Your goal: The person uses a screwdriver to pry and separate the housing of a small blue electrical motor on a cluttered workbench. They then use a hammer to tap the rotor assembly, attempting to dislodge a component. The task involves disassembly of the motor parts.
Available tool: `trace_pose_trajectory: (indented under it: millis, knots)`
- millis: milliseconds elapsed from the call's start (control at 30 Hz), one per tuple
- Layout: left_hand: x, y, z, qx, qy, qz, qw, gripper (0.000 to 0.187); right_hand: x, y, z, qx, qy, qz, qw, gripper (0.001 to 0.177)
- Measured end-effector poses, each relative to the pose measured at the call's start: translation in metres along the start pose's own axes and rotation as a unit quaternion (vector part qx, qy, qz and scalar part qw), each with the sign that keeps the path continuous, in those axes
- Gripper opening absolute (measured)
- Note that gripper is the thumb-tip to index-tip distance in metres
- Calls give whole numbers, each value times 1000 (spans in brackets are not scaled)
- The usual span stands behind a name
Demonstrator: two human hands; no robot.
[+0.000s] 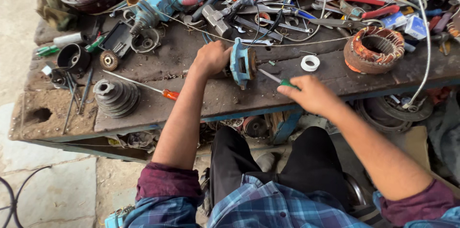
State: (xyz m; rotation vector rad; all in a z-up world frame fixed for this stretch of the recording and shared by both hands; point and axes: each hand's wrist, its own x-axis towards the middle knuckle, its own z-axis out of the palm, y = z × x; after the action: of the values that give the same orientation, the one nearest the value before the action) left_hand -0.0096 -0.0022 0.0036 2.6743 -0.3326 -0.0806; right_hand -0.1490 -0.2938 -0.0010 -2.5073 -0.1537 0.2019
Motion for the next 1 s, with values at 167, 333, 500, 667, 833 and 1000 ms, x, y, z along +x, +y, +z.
trace_pose_trajectory:
  millis: [167,333,500,667,833,1000]
  knots:
    - [-16,4,-3,23,69,49,996,53,-23,-18,36,10,144,-51,988,52]
    - [-12,0,-1,5,76,58,995,51,-32,-36,46,57,171,-19,983,51]
    - [-6,-5,4,11,68,53,996,51,-38,-43,63,52,232,-27,971,51]
    - [-9,-5,4,16,71,51,996,54,-47,-52,84,121,241,9,963,48]
    - [-15,-10,6,10,50,60,997,54,-57,-57,114,159,237,-18,958,42]
    - [-8,-13,2,8,11,49,999,60,-63,-53,109,151,239,-16,959,37]
